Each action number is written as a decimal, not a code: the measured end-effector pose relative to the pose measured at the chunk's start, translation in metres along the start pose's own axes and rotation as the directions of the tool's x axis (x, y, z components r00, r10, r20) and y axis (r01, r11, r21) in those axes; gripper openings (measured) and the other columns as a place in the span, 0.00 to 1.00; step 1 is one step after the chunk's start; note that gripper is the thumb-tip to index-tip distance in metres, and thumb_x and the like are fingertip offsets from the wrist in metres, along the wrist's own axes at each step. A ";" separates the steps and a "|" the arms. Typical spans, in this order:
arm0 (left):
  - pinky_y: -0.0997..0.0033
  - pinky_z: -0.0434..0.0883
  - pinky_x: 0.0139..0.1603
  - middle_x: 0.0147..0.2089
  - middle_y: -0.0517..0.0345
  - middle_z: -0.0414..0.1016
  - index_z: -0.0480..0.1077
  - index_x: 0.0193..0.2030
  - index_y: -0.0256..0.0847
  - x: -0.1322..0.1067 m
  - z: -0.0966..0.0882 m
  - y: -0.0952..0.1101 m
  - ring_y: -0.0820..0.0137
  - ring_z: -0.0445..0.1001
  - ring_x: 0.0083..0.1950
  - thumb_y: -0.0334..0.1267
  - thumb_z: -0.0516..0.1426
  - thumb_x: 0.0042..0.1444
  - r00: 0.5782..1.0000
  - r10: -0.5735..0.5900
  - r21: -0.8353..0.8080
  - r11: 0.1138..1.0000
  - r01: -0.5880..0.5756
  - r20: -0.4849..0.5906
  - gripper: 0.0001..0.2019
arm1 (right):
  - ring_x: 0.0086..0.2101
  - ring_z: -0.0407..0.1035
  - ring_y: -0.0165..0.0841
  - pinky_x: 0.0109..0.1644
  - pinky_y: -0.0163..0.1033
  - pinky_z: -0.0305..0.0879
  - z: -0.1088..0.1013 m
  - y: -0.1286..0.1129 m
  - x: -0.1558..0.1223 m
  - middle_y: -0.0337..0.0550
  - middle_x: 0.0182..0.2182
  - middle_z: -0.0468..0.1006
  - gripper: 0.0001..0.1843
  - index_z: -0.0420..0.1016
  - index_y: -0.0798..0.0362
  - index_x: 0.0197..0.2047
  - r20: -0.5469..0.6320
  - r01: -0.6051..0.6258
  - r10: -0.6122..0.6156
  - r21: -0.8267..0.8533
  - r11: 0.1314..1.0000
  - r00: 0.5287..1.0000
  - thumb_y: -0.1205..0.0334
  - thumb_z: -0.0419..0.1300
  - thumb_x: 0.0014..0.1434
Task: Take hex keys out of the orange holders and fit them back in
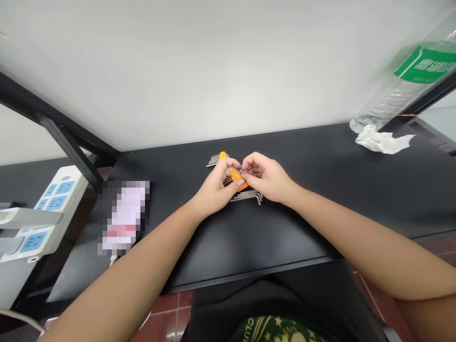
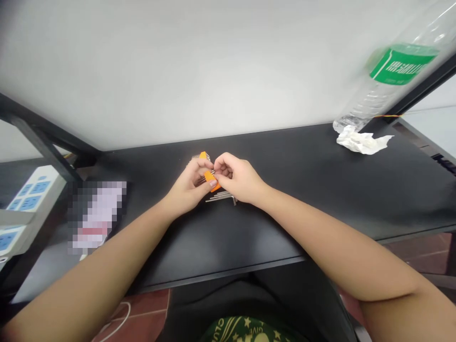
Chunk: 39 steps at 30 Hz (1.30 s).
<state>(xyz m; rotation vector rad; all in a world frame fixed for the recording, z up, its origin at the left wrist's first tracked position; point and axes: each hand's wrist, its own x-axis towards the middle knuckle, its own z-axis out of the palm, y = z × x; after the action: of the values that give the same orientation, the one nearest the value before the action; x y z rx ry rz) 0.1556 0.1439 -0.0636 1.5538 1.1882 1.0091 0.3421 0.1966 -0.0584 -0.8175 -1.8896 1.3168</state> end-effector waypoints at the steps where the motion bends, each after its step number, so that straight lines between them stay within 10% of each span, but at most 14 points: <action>1: 0.67 0.75 0.48 0.48 0.52 0.74 0.61 0.54 0.43 0.000 -0.001 -0.001 0.69 0.76 0.46 0.46 0.59 0.62 1.000 0.002 0.013 1.000 -0.002 -0.001 0.18 | 0.34 0.69 0.28 0.40 0.35 0.69 -0.001 0.001 0.001 0.38 0.34 0.74 0.08 0.68 0.52 0.40 0.003 -0.005 0.005 0.001 1.000 1.000 0.64 0.61 0.56; 9: 0.65 0.75 0.50 0.49 0.54 0.74 0.72 0.51 0.43 0.004 -0.012 -0.008 0.67 0.75 0.47 0.40 0.59 0.60 0.995 0.004 0.247 0.969 0.020 -0.095 0.13 | 0.28 0.66 0.27 0.34 0.34 0.65 -0.035 0.003 0.009 0.38 0.29 0.73 0.10 0.73 0.55 0.39 -0.018 -0.218 0.219 0.025 0.976 0.976 0.69 0.60 0.50; 15: 0.66 0.74 0.49 0.47 0.56 0.74 0.72 0.51 0.46 0.002 -0.014 -0.008 0.68 0.75 0.45 0.41 0.59 0.61 0.991 -0.020 0.258 0.965 0.054 -0.132 0.12 | 0.33 0.70 0.30 0.37 0.34 0.63 -0.056 -0.005 0.004 0.39 0.33 0.78 0.10 0.80 0.52 0.35 0.134 -0.200 0.330 -0.569 0.798 0.935 0.71 0.59 0.51; 22: 0.64 0.73 0.50 0.48 0.56 0.74 0.71 0.50 0.46 0.003 -0.013 -0.010 0.67 0.75 0.47 0.40 0.59 0.61 0.995 -0.004 0.266 0.963 0.031 -0.104 0.11 | 0.35 0.69 0.30 0.39 0.34 0.63 -0.039 -0.009 -0.006 0.42 0.40 0.78 0.12 0.80 0.52 0.37 0.323 0.087 0.184 -0.670 0.737 0.928 0.73 0.56 0.59; 27: 0.65 0.73 0.47 0.44 0.56 0.74 0.68 0.51 0.44 0.001 -0.012 -0.010 0.69 0.75 0.43 0.39 0.59 0.61 0.999 0.023 0.209 0.978 -0.016 -0.033 0.12 | 0.34 0.70 0.29 0.41 0.35 0.65 -0.036 -0.003 -0.003 0.43 0.38 0.78 0.09 0.79 0.54 0.41 0.177 0.138 -0.043 -0.566 0.813 0.983 0.71 0.59 0.60; 39: 0.67 0.72 0.45 0.45 0.54 0.76 0.62 0.55 0.43 -0.001 -0.006 -0.003 0.67 0.75 0.46 0.41 0.60 0.62 0.994 0.019 0.099 0.995 -0.030 0.108 0.17 | 0.31 0.66 0.27 0.36 0.33 0.60 -0.022 0.000 -0.001 0.40 0.31 0.76 0.07 0.78 0.55 0.33 0.176 0.364 -0.319 -0.464 0.807 0.931 0.68 0.59 0.63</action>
<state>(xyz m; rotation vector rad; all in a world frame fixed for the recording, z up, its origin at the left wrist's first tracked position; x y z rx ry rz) 0.1494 0.1447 -0.0651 1.6834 1.1634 0.8819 0.3607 0.2076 -0.0532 -0.6137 -2.3575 0.6613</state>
